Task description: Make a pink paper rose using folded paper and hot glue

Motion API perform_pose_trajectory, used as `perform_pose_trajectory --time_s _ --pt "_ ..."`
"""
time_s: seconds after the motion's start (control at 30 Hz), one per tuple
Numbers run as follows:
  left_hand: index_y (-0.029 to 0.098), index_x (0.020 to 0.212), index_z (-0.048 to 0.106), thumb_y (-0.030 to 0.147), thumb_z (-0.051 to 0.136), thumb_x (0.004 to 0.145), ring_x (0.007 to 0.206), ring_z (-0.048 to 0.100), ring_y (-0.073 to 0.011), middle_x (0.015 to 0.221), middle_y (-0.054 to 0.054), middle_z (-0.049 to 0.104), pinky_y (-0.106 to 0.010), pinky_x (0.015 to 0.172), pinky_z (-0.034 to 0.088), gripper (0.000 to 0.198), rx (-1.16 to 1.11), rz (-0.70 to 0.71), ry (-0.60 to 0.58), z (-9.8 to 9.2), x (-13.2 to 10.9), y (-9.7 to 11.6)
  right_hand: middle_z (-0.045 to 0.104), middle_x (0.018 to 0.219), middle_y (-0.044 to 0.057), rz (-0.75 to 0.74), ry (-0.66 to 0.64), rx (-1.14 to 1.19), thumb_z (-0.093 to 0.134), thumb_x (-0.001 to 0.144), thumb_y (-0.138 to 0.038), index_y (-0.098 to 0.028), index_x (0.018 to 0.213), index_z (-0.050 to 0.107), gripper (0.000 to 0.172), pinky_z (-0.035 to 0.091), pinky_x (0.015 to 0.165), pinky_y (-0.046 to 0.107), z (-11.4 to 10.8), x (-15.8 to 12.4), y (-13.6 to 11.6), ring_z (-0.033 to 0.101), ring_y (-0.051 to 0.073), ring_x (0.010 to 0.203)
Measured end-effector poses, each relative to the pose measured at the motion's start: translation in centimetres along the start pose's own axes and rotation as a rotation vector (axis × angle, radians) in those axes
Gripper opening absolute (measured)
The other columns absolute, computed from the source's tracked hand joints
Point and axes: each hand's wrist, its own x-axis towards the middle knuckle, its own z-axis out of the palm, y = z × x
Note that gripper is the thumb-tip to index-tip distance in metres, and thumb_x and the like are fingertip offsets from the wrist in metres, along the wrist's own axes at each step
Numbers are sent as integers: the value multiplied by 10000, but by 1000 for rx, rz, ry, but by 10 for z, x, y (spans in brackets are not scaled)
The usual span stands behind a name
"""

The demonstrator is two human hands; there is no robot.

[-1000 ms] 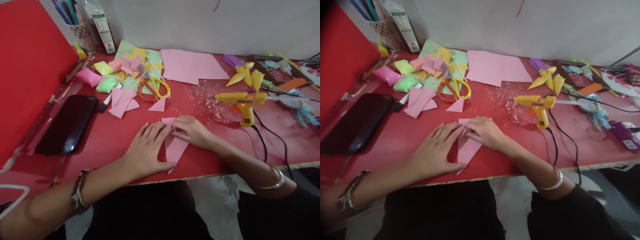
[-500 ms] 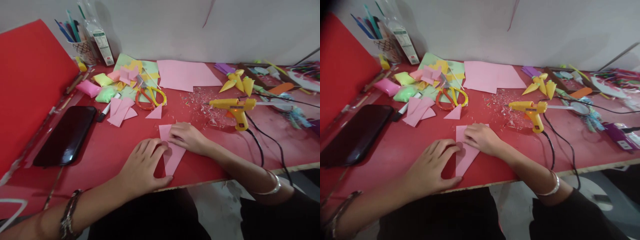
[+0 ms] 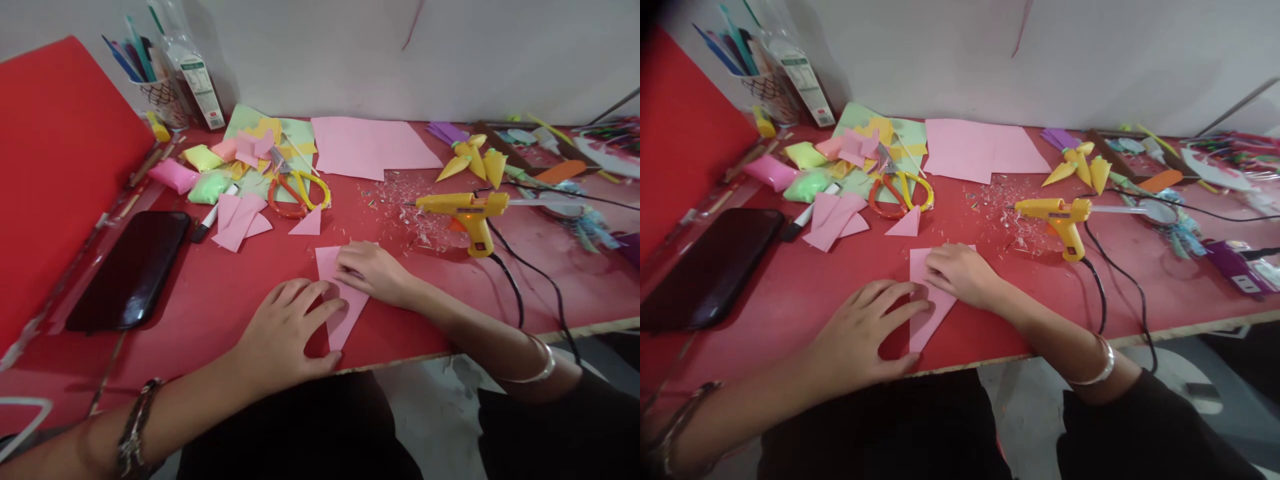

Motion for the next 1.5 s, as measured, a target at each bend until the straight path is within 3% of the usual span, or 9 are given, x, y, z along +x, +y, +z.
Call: perform_pose_trajectory --time_s 0.63,0.87,1.03,1.13,1.2,1.33,1.5 --pt "313 1242 393 513 451 748 1199 325 -305 1334 -74 364 -527 934 303 536 75 -14 -119 1 -9 -2 507 639 11 23 -11 -7 434 822 -244 -161 636 446 204 280 582 233 0 1 -1 415 124 615" --pt "350 1258 356 543 425 757 1218 308 -293 1356 -48 333 -513 965 264 542 82 -14 -117 3 -9 -3 464 589 -10 49 -5 11 448 805 -234 -165 606 437 211 283 568 226 -2 2 -3 398 113 580" --pt "348 1263 349 539 436 751 1223 299 -288 1361 -41 325 -507 980 241 553 77 -23 -123 4 -9 -3 539 734 43 76 38 20 458 795 -227 -141 775 529 113 356 658 263 -4 -4 -7 455 147 698" --pt "347 1264 345 544 447 741 1230 288 -292 1362 -44 325 -517 980 237 569 72 -29 -138 3 -9 -3 545 872 80 59 98 -15 439 814 -243 -140 900 565 184 372 755 316 -11 -16 -18 457 177 826" --pt "343 1260 353 540 460 731 1232 287 -289 1360 -47 329 -519 981 235 574 71 -34 -142 2 -8 -3 531 912 77 4 91 -20 442 813 -250 -175 882 601 189 375 779 323 -16 -29 -30 452 181 872" --pt "336 1251 370 532 457 734 1234 286 -280 1358 -50 335 -517 984 236 560 61 -34 -155 0 -8 -1 474 1127 58 -151 -66 -10 472 792 -346 -248 939 608 224 346 862 349 -17 -57 -51 420 197 989" --pt "329 1242 389 498 473 735 1223 301 -296 1349 -63 349 -538 967 251 541 69 -46 -155 0 -7 -1 481 1160 35 -107 -149 -139 425 802 -458 -316 1129 512 367 327 902 399 -11 -75 -55 395 223 1041"
